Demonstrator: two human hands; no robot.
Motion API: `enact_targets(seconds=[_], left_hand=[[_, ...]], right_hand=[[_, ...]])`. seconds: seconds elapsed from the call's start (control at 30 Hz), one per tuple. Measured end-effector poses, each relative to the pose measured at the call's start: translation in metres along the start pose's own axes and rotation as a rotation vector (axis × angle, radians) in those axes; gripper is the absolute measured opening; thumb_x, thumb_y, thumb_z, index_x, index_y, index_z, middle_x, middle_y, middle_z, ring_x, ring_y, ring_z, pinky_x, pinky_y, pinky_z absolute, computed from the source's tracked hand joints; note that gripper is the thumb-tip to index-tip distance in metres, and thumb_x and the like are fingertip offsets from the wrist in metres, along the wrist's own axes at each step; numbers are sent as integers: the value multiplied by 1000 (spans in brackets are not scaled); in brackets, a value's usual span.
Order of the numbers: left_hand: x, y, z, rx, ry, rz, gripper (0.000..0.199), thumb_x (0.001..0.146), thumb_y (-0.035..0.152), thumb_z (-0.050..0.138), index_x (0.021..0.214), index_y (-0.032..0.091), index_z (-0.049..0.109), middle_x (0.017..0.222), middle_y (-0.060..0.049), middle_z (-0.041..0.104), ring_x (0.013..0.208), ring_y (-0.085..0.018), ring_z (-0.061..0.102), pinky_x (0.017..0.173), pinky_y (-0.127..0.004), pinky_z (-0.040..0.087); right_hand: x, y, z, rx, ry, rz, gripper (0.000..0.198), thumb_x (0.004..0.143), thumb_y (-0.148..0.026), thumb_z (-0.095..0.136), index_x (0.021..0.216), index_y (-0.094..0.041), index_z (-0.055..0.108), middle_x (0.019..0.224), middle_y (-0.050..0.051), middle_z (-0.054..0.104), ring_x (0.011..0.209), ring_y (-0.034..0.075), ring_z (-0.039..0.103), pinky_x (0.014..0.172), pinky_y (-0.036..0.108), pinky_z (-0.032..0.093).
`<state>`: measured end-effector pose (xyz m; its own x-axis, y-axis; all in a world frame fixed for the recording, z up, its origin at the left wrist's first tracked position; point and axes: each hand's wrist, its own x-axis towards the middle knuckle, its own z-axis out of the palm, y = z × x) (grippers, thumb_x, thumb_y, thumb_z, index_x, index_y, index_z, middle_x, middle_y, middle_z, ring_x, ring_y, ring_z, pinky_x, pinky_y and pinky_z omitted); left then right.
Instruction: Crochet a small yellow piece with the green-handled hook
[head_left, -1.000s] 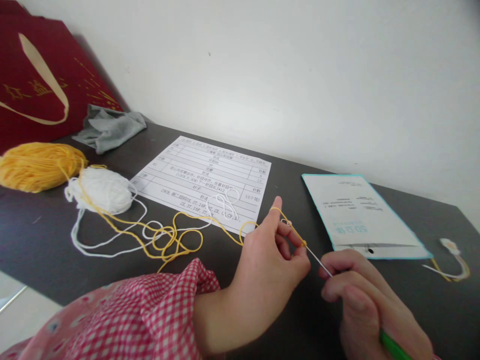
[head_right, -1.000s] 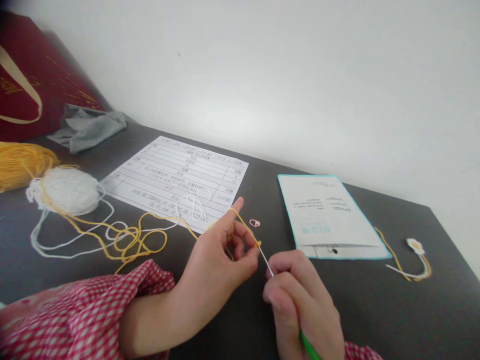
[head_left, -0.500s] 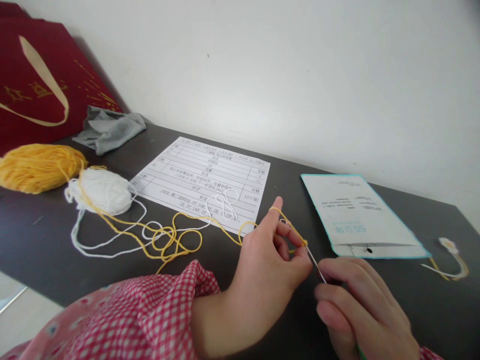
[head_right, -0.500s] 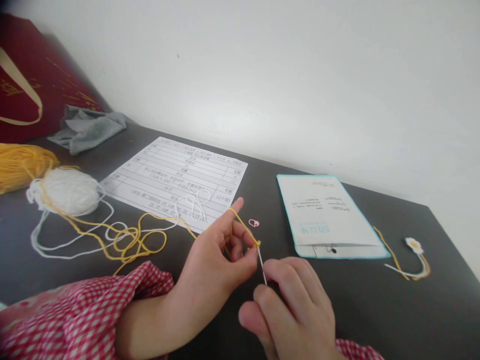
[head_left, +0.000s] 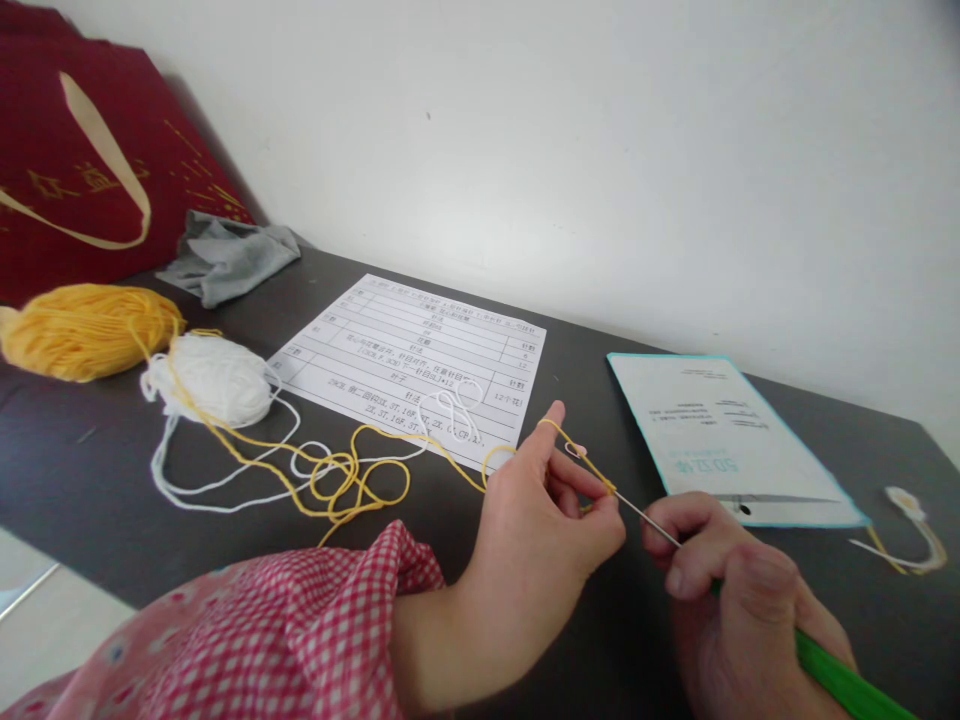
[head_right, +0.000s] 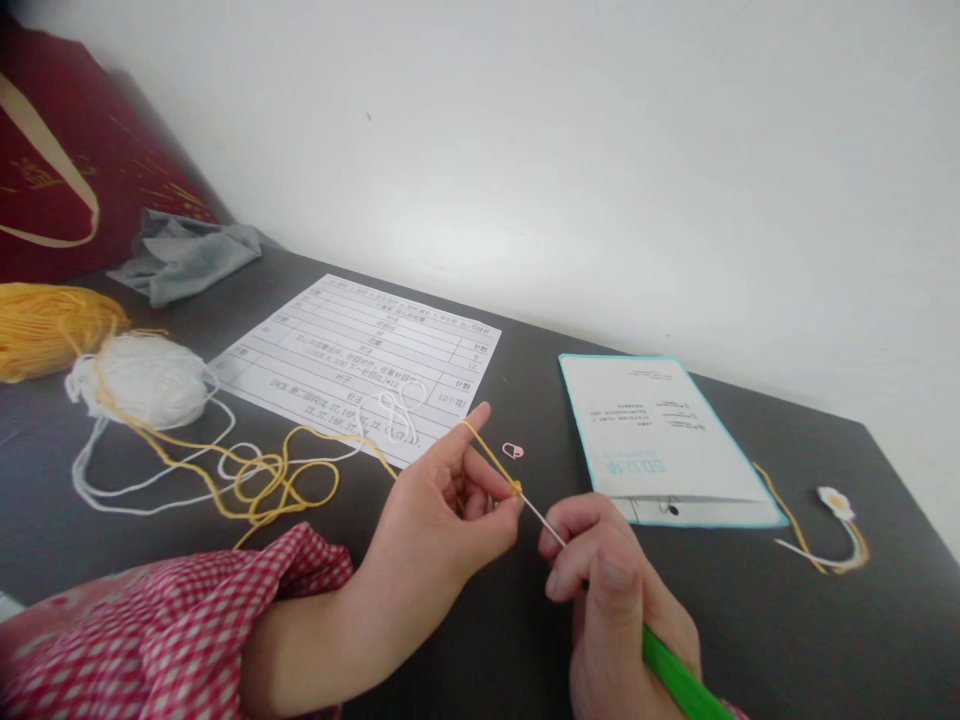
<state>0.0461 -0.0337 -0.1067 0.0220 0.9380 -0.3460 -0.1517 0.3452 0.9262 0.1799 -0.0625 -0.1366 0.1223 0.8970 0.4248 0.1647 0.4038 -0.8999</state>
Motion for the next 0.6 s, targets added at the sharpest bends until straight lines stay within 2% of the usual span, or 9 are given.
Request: enact_targets(seconds=[0.1,0.17,0.33,0.4,0.5,0.57,0.6], left_hand=[[1,0,0,3,18,-1,86,67,4,68,150,9,44,70,9,56,56,-7,44,55,-19,40],[1,0,0,3,25,1,86,67,4,68,149,9,44,70,9,55,57,-7,44,55,-19,41],[2,0,1,-26,26,-29,88,65,2,68,150,8,43,69,10,55,57,-6,45,56,-18,41],[2,1,1,-30,17,-30,89,66,1,68,151,7,41,69,10,54,57,-6,45,56,-18,41],[1,0,0,-19,5,-10,89,67,2,68,151,6,41,68,10,54,57,-6,44,56,-19,40],[1,0,-1,-2,-5,12,89,68,4,67,152,7,40,68,10,54,57,-7,44,56,-19,40],[1,0,-2,11,-9,23,89,68,5,67,152,8,40,68,10,55,56,-7,44,56,-20,40]], right_hand=[[7,-2,5,37,3,50,51,105,-46,43,60,-22,50,62,-2,48,63,14,53,57,25,47],[9,-3,6,28,-16,64,53,106,-44,39,59,-21,47,63,-1,51,61,14,53,54,25,47],[6,-7,-1,-86,-66,15,52,105,-47,43,60,-22,52,69,0,57,63,14,56,55,26,46],[5,-11,-9,-285,-147,-60,50,105,-47,42,63,-22,55,77,1,61,66,14,58,58,26,47],[6,-17,-20,-580,-351,-329,41,106,-41,39,74,-24,57,82,2,64,70,16,62,60,28,49],[8,-18,-25,-642,-430,-481,33,106,-35,43,79,-24,59,83,3,65,73,17,64,62,28,50],[9,-17,-25,-648,-446,-499,31,105,-34,44,80,-24,59,83,3,65,74,18,64,63,28,51]])
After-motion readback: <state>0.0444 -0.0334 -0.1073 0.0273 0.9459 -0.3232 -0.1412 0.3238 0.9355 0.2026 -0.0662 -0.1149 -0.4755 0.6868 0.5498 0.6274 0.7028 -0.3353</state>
